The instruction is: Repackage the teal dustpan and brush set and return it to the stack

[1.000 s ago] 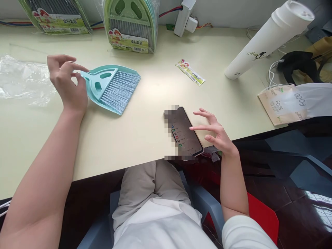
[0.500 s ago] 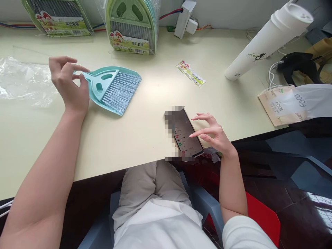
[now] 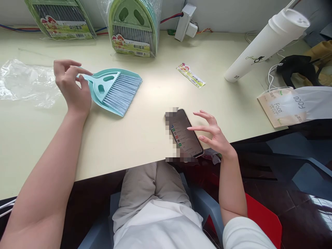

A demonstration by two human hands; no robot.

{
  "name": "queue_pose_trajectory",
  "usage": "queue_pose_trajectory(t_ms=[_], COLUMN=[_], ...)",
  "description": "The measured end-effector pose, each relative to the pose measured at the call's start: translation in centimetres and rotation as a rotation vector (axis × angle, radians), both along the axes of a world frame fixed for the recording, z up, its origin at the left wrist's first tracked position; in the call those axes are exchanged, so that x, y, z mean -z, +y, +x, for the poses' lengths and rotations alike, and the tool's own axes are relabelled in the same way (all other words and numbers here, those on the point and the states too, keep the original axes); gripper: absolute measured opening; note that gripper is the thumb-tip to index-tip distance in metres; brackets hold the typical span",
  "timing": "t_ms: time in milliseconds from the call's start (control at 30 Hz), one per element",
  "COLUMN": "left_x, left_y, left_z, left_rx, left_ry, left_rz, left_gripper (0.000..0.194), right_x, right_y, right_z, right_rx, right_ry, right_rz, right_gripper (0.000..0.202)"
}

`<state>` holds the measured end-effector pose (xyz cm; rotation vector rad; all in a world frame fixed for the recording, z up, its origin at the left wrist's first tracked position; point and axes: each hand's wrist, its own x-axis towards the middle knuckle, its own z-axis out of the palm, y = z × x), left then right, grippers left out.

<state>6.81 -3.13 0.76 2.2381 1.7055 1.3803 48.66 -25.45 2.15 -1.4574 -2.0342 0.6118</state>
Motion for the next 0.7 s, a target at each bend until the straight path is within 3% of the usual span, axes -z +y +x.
queue_pose_trajectory(t_ms=[233, 500, 567, 700], left_x=[-0.1, -0.2, -0.2, 0.1], left_y=[0.1, 0.2, 0.1, -0.4], left_z=[0.2, 0.1, 0.1, 0.4], left_rx=[-0.005, 0.032, 0.023, -0.023], left_ry=[-0.031, -0.054, -0.071, -0.051], left_rz=[-0.050, -0.075, -0.072, -0.034], left_gripper=[0.045, 0.043, 0.043, 0.045], right_x=[0.3, 0.2, 0.5, 0.8], right_y=[0.0, 0.1, 0.0, -0.8], right_z=[0.1, 0.2, 0.1, -2.2], right_rx=[0.020, 0.050, 0.112, 0.365], right_ry=[0.008, 0.063, 0.092, 0.180], right_rz=[0.058, 0.027, -0.007, -0.080], right_gripper=[0.043, 0.045, 0.052, 0.071])
